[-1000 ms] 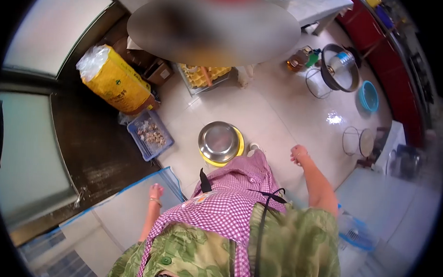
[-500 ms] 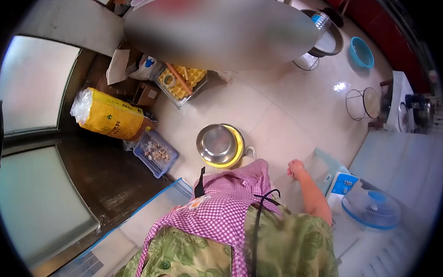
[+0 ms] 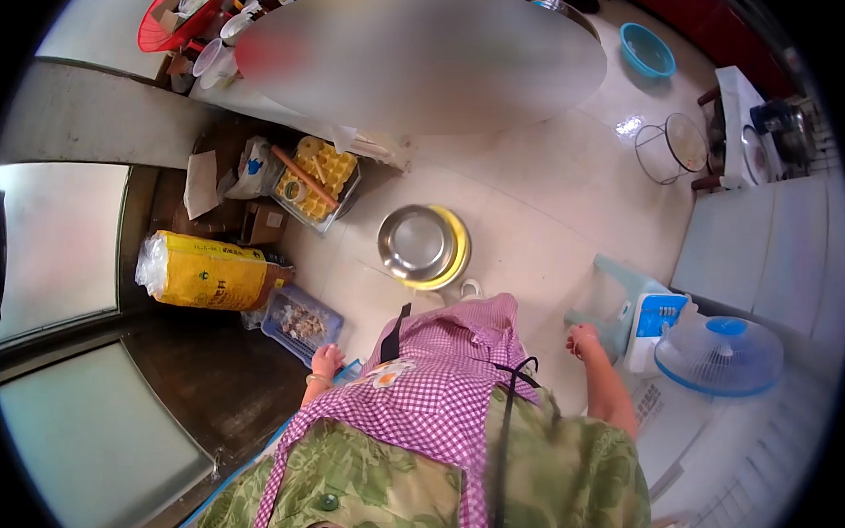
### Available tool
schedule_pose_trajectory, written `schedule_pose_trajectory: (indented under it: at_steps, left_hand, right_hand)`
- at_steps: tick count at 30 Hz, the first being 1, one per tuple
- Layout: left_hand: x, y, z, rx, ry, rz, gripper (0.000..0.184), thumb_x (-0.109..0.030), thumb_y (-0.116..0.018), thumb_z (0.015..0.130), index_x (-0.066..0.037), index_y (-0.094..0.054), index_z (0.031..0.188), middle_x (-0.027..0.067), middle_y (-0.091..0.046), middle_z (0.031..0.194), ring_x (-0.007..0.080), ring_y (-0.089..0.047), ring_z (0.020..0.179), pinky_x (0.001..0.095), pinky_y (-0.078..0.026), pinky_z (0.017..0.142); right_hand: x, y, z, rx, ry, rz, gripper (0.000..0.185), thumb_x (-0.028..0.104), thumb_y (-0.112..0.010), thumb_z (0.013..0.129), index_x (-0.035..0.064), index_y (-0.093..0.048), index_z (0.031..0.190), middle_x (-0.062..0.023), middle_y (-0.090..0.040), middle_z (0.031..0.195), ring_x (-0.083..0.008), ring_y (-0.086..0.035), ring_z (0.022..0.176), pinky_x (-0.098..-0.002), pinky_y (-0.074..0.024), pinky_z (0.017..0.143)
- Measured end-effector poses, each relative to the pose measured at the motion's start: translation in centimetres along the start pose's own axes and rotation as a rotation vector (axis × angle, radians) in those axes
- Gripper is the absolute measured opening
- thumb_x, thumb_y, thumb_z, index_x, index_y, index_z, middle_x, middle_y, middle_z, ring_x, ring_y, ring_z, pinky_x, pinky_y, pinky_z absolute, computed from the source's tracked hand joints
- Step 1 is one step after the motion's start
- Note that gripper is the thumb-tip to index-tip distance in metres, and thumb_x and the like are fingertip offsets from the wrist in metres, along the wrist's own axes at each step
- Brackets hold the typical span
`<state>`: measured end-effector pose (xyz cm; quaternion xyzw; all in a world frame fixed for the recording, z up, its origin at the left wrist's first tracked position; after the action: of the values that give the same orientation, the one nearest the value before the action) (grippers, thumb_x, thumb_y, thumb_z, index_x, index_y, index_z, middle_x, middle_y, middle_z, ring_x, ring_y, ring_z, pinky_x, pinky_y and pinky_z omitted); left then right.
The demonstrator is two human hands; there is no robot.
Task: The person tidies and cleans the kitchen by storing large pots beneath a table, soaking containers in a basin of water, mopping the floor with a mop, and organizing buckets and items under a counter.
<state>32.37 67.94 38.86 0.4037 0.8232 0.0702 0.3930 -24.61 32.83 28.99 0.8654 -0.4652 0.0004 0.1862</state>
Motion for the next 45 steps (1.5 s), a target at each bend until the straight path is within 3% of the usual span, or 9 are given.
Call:
schedule_pose_trajectory:
  at_steps: [1,8,14,19,25,27,33,39,45]
  left_hand:
    - [-0.7,-0.2,0.2,0.005,0.009,0.062,0.032,-0.021,-0.054,0.091,0.003,-0.055,0.111,0.011,-0.064,0.094,0.0183,-0.066,0.079,0.0276,-0.05,0.063]
    - [2.6,0.9,3.7,0.066,0.083,0.091,0.031,-0.021,-0.052,0.091,0.005,-0.056,0.108,0.0111,-0.064,0.088,0.0182,-0.065,0.072,0.0271,-0.05,0.062]
    - [-7.5,-2.6,5.7,0.047,-0.219,0.72,0.032,-0.026,-0.052,0.088,0.002,-0.06,0.102,0.0128,-0.066,0.086,0.0207,-0.067,0.071,0.0337,-0.051,0.066]
    - [-22.1,-10.0,11.5,0.157,-0.693,0.788,0.033,-0.025,-0.055,0.085,-0.001,-0.057,0.108,0.0213,-0.062,0.1,0.0378,-0.058,0.094,0.0437,-0.046,0.083]
    - [-42.2,-21.8,15.3,0.186,-1.244,0.88,0.057,-0.019,-0.058,0.084,0.0,-0.038,0.133,0.0236,-0.052,0.118,0.0381,-0.048,0.109,0.0428,-0.04,0.092]
    - [-49.0,-24.9,14.4,0.233,-1.149,0.889,0.063,-0.019,-0.06,0.083,0.0,-0.032,0.136,0.0241,-0.05,0.12,0.0382,-0.047,0.111,0.0432,-0.04,0.094]
    - [-63.4,-33.9,16.4,-0.073,-1.409,0.977,0.078,-0.02,-0.065,0.079,0.001,-0.022,0.141,0.022,-0.037,0.137,0.0373,-0.036,0.126,0.0428,-0.03,0.105]
    - [-72.4,-41.8,22.4,-0.239,-1.437,1.062,0.084,-0.024,-0.067,0.078,0.001,-0.019,0.142,0.0195,-0.026,0.145,0.0336,-0.022,0.136,0.0404,-0.02,0.111]
    - [-79.7,-48.1,29.0,-0.396,-1.457,1.234,0.083,-0.036,-0.064,0.08,0.0,-0.022,0.141,0.0198,-0.029,0.143,0.0334,-0.024,0.135,0.0409,-0.02,0.111]
  right_hand:
    - [0.1,-0.2,0.0,0.012,0.006,0.003,0.022,0.018,-0.047,0.087,0.0035,-0.055,0.102,-0.0137,-0.062,0.077,-0.0248,-0.061,0.056,-0.0364,-0.047,0.045]
    - [5.6,-3.1,-0.6,0.103,0.132,0.032,0.026,0.02,-0.049,0.087,0.0039,-0.053,0.107,-0.0133,-0.063,0.083,-0.0233,-0.062,0.06,-0.0351,-0.0497,0.048]
    - [12.7,-3.9,-0.5,0.022,0.198,0.063,0.026,0.021,-0.05,0.088,0.0034,-0.052,0.107,-0.0132,-0.063,0.085,-0.0228,-0.062,0.059,-0.0343,-0.0491,0.046]
    - [19.8,-3.5,-1.1,-0.016,0.207,0.076,0.026,0.019,-0.047,0.088,0.0032,-0.051,0.108,-0.0137,-0.063,0.083,-0.0224,-0.063,0.058,-0.0333,-0.0504,0.047]
    - [27.6,-6.8,-1.9,0.025,0.293,0.153,0.024,0.019,-0.051,0.087,0.0022,-0.054,0.104,-0.0132,-0.063,0.078,-0.0207,-0.062,0.057,-0.0331,-0.0506,0.047]
    - [29.3,-7.6,-1.5,0.072,0.317,0.163,0.022,0.02,-0.052,0.087,0.0035,-0.055,0.102,-0.0111,-0.063,0.077,-0.0197,-0.062,0.057,-0.0328,-0.0504,0.048]
    - [35.2,-8.0,1.6,0.107,0.326,0.246,0.021,0.02,-0.054,0.087,0.0034,-0.057,0.1,-0.0105,-0.063,0.076,-0.0188,-0.061,0.054,-0.0313,-0.0496,0.047]
    - [40.9,-6.6,4.6,0.192,0.217,0.324,0.02,0.021,-0.053,0.089,0.0044,-0.056,0.101,-0.0097,-0.063,0.077,-0.0172,-0.061,0.053,-0.0298,-0.0482,0.045]
    - [40.8,-1.4,10.3,0.099,0.118,0.342,0.018,0.02,-0.053,0.088,0.0058,-0.056,0.1,-0.0079,-0.062,0.074,-0.0164,-0.06,0.052,-0.0293,-0.0473,0.043]
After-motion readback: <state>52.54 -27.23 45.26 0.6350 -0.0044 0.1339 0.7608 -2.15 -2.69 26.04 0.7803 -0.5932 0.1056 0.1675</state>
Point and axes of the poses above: each hand's wrist, its own z-axis towards the middle knuckle, its own y-axis out of the back of the hand, x = y × z, the point moved 2 cm from there along z, towards the middle knuckle
